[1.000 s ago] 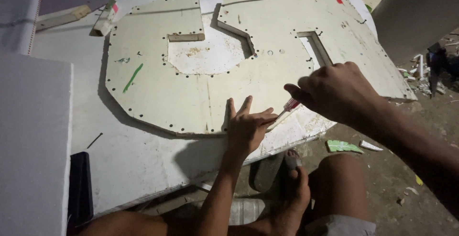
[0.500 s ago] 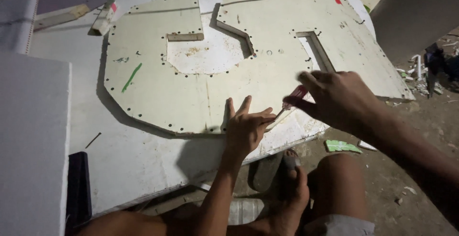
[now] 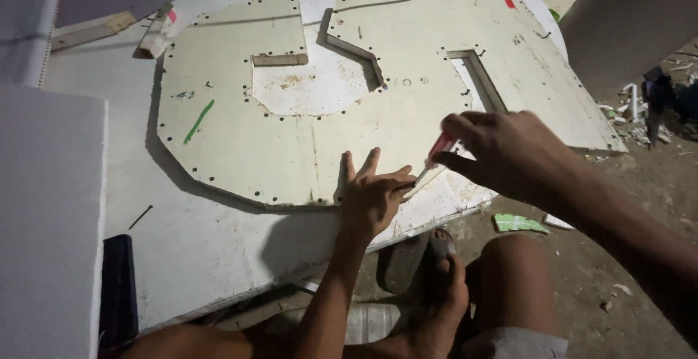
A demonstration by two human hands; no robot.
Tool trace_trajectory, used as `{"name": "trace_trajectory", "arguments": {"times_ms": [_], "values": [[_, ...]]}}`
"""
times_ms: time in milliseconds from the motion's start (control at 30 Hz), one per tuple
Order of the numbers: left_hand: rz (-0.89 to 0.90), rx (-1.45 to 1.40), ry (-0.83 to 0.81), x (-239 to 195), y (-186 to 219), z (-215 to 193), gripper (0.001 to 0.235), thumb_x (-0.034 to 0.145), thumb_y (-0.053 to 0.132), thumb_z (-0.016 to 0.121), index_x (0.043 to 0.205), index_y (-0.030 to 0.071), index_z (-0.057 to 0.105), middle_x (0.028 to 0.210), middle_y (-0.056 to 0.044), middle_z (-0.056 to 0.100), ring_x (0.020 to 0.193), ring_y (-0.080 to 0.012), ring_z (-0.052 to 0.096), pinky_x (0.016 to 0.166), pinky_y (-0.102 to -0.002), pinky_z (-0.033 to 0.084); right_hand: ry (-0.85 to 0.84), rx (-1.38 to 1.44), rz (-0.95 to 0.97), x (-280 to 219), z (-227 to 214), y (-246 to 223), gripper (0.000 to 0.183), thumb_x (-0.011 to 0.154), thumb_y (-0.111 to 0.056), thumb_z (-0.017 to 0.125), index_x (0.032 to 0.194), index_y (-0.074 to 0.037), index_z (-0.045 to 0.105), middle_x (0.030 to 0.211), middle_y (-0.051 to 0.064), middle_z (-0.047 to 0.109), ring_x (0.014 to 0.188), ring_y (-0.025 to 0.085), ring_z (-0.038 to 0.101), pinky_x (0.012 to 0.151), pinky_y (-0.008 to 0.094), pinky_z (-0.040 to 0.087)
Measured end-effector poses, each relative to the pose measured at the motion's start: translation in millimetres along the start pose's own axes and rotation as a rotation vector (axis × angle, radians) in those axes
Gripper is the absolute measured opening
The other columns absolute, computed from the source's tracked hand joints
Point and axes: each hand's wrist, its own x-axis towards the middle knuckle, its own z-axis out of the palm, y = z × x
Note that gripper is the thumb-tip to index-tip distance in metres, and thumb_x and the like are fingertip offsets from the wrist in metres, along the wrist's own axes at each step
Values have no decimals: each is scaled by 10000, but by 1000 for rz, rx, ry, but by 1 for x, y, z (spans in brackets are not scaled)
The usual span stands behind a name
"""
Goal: The person is using a manual screwdriver to drive screws into the edges of a large, number-shaped board to assemble or reinforce it.
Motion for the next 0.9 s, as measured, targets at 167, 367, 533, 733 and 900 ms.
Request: {"name": "trace_trajectory", "arguments": {"times_ms": [167,367,533,733,900], "values": [[-20,100,-69,5,7,-10,240,836,316,811,1076,340,810,1068,13,792,1288,-445,590,1119,-781,227,28,101,-136,-14,-18,0,138,952,-164,659,1082,-119,664,923,53,714,606,182,693,513,357,594],[-20,26,-59,5,9,-7,182,962,334,654,928,333,833,1151,67,771,1355,-407,516,1163,-770,127,164,61,-61,-41,-46,13,203,866,-172,731,1045,-125,648,825,58,706,617,226,664,540,395,502],[532,399,-271,28,-9,10,107,855,19,646,841,120,679,799,-54,667,864,-302,590,792,-514,452,146,84,-68,-62,-39,29,233,840,-156,757,1054,-103,684,925,53,762,645,208,744,534,382,605],[716,618,-583,42,-31,52,201,912,31,592,798,195,617,780,23,654,739,-197,596,722,-360,444,5,-36,155,-95,-18,48,210,832,-287,712,1039,-272,675,906,-58,769,565,189,730,486,407,570],[122,525,-988,63,1,29,275,1017,204,449,1131,255,694,876,-15,686,720,-221,656,650,-373,498,65,36,161,-116,-6,58,193,805,-316,742,968,-235,678,854,-23,756,689,204,732,593,396,552]]}}
